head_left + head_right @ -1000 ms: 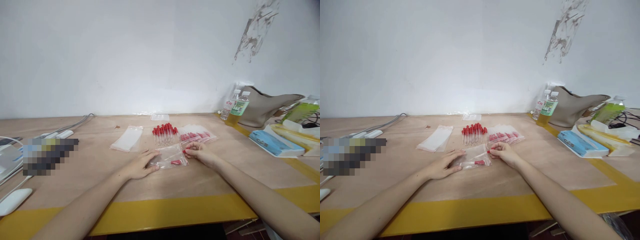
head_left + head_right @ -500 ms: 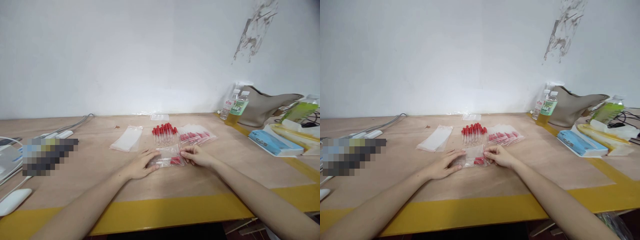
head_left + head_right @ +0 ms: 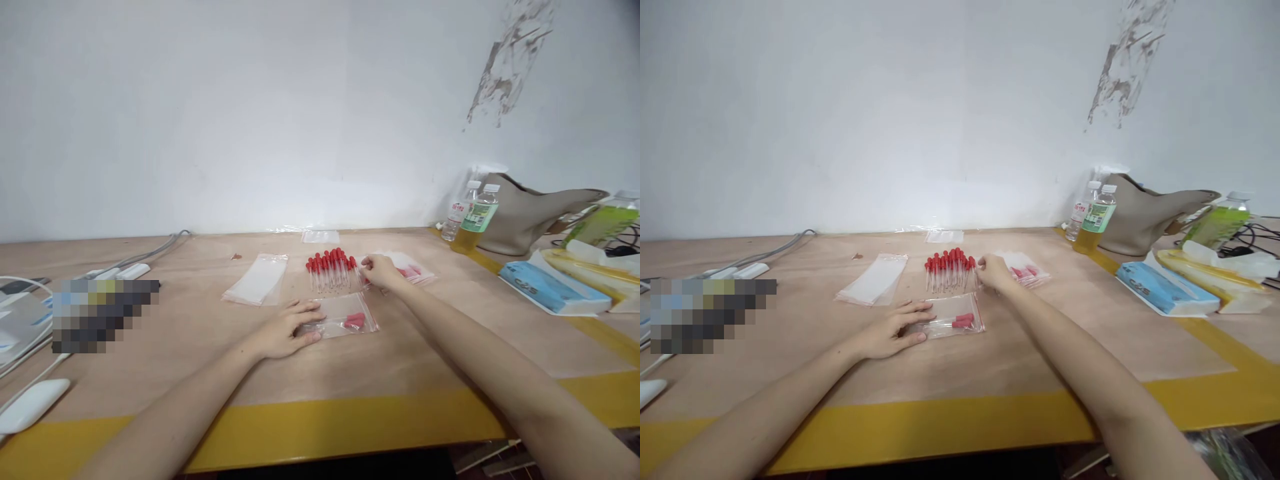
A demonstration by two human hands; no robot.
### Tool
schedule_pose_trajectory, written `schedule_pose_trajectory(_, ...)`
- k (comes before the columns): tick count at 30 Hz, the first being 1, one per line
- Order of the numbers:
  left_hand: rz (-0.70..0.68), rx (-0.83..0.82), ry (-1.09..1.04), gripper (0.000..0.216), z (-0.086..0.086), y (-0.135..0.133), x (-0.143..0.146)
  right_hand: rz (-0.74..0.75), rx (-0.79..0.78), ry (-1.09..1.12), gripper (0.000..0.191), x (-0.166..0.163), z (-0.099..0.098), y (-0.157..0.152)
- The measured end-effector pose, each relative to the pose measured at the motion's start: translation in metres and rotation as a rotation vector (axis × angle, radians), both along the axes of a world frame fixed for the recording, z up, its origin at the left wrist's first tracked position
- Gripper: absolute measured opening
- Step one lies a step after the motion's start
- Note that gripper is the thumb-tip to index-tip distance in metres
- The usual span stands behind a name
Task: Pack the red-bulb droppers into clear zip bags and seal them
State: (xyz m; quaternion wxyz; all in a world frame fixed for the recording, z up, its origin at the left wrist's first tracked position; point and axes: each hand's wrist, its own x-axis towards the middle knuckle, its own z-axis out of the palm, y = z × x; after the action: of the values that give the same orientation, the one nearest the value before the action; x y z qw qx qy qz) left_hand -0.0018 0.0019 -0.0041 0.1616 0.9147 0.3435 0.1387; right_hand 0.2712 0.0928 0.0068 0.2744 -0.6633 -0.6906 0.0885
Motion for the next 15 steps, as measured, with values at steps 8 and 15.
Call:
schedule_pose_trajectory(8, -0.028, 0.004, 0.018, 0.045, 0.002, 0.0, 0.0, -0.046, -0.129, -0.041, 0.006, -0.033, 0.001, 0.034)
schedule_pose_trajectory(15, -0.023, 0.011, 0.045, 0.046, 0.0, 0.001, 0.0, -0.078, -0.05, 0.047, 0.043, -0.024, 0.007, 0.02)
